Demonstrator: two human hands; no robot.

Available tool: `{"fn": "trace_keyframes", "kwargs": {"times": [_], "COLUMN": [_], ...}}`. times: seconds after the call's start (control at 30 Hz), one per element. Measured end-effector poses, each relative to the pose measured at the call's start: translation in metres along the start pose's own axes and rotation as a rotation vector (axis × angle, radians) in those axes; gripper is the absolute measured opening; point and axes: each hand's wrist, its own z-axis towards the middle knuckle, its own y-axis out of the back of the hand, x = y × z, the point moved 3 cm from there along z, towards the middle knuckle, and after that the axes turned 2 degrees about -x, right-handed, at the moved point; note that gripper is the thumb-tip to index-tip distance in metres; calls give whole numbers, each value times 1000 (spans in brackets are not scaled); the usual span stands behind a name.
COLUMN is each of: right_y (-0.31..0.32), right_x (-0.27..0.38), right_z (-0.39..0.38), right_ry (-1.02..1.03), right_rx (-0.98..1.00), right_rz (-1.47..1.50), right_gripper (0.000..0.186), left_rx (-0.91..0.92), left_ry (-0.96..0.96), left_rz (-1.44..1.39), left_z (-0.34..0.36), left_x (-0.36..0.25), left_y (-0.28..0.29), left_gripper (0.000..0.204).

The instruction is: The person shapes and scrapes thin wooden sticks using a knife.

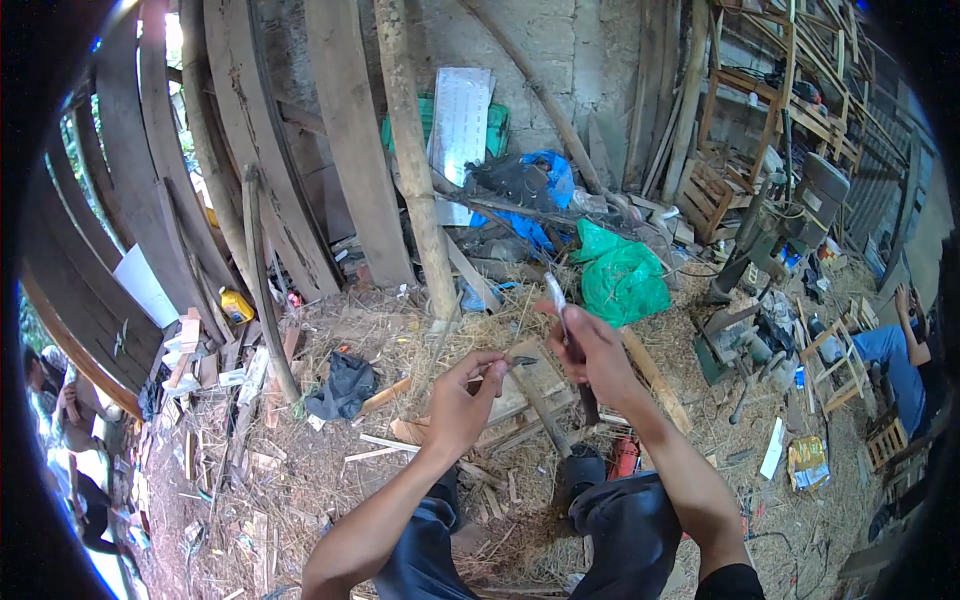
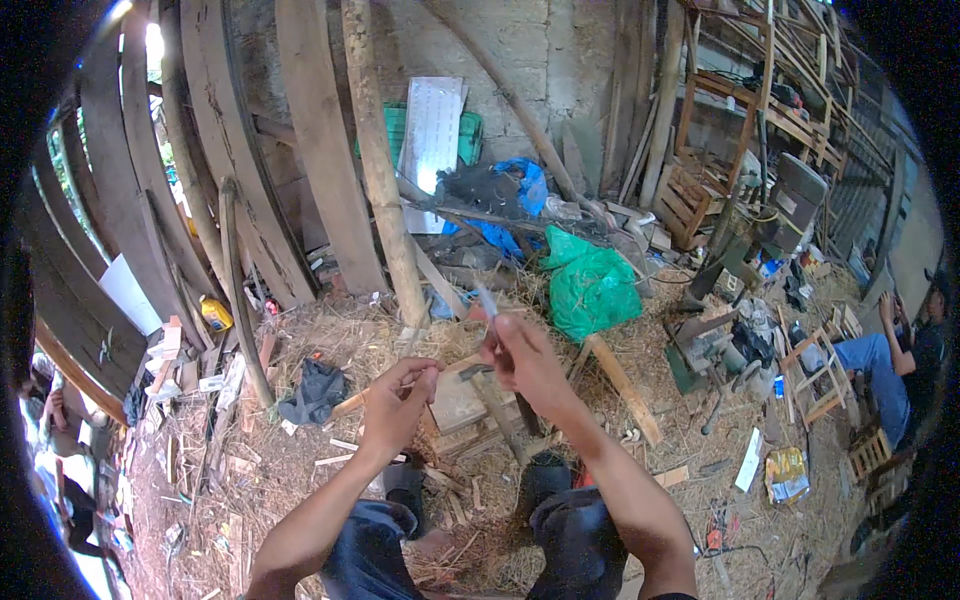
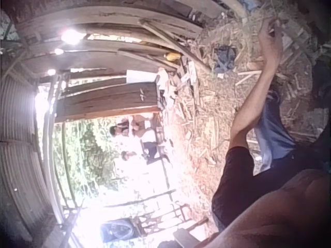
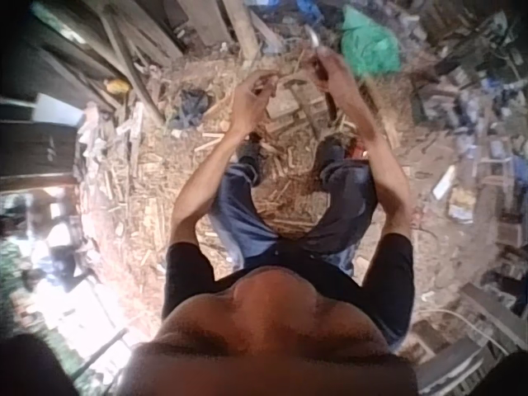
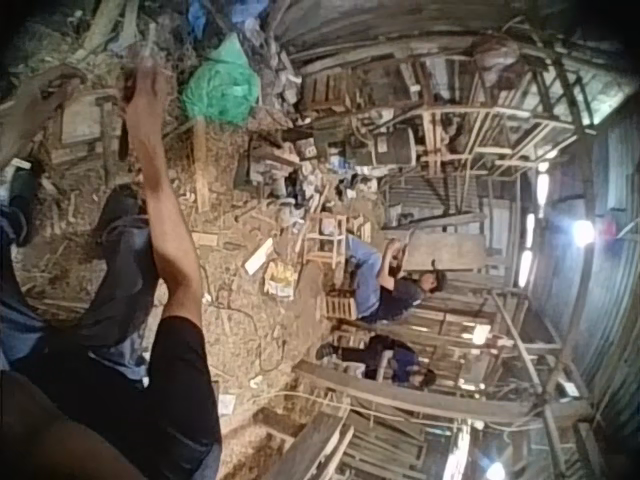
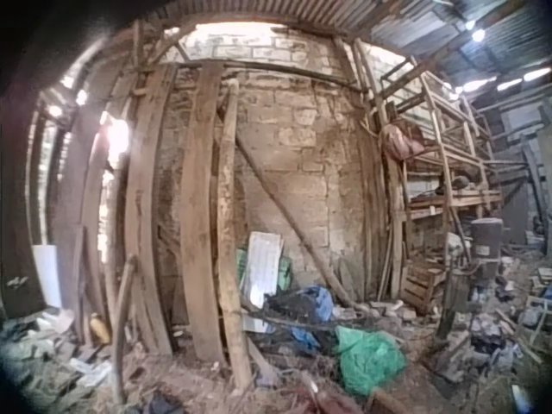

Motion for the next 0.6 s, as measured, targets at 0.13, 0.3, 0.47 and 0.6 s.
{"fn": "trace_keyframes", "kwargs": {"times": [0.13, 0.3, 0.47, 0.6], "right_y": [-6, -2, 13, 60], "right_x": [-19, -23, -19, 3], "right_z": [-7, -3, 2, 13], "right_ry": [-153, -288, -304, -178], "right_rx": [176, 225, 165, -117], "right_rz": [-208, -184, -247, -147], "right_gripper": [26, 18, 24, 30], "left_rx": [60, 82, 119, 190], "left_ry": [-1, -73, -47, 173], "left_rz": [-17, -20, -94, -198], "left_z": [1, -2, -5, -16], "left_x": [13, 13, 14, 21], "left_y": [-4, -10, -8, -5], "left_gripper": [13, 12, 14, 15]}}
